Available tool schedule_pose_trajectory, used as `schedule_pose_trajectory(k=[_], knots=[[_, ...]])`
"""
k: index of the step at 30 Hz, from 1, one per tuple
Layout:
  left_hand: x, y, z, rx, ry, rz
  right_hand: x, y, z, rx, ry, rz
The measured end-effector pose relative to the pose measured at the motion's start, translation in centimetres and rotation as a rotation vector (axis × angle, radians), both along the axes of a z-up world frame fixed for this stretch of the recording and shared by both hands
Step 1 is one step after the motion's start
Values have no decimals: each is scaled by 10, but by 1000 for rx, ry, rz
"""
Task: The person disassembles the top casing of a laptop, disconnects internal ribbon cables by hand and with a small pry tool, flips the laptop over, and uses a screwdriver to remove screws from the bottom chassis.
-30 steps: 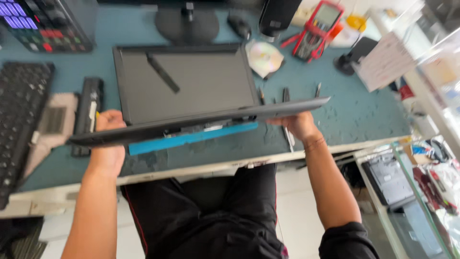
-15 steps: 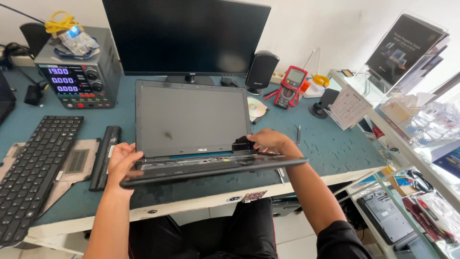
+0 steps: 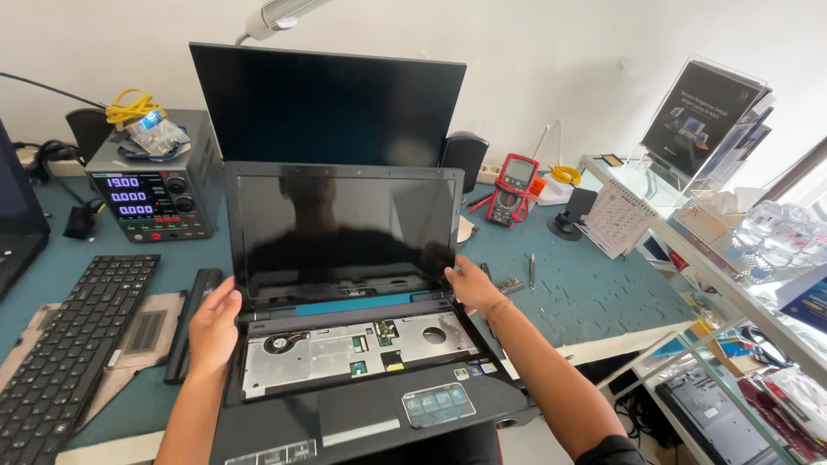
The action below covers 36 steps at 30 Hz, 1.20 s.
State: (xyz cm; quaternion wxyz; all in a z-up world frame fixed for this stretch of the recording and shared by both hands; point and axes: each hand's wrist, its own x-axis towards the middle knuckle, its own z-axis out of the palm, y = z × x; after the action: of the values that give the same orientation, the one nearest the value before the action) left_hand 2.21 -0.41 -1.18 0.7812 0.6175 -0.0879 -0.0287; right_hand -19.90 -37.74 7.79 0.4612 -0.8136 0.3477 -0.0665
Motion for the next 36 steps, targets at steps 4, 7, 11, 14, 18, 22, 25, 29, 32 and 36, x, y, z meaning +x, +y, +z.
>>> schedule_pose_trajectory(k=[4, 7, 11, 14, 18, 22, 25, 29, 32, 36], knots=[[-9, 5, 36, 5, -69, 34, 5, 4, 16, 16, -95, -25], [-1, 2, 52, 89, -123, 45, 12, -2, 31, -44, -123, -11], [12, -13, 95, 283, -323, 21, 15, 13, 79, -169, -256, -17], [18, -31, 140, 375, -504, 18, 58, -37, 82, -429, -474, 40], [-9, -37, 173, 351, -736, 25, 83, -73, 63, -264, -616, -48], [7, -32, 169, 416, -753, 45, 64, -51, 69, -356, -617, -53], [51, -37, 142, 310, -949, 57, 54, -36, 74, -349, -652, -82], [29, -34, 154, 280, -1115, 142, 37, -11, 76, -320, -800, -61], [4, -41, 174, 188, -1256, 192, 30, -6, 81, -339, -980, -28], [58, -54, 146, -258, -1446, 139, 26, 11, 89, -417, -1314, 11]])
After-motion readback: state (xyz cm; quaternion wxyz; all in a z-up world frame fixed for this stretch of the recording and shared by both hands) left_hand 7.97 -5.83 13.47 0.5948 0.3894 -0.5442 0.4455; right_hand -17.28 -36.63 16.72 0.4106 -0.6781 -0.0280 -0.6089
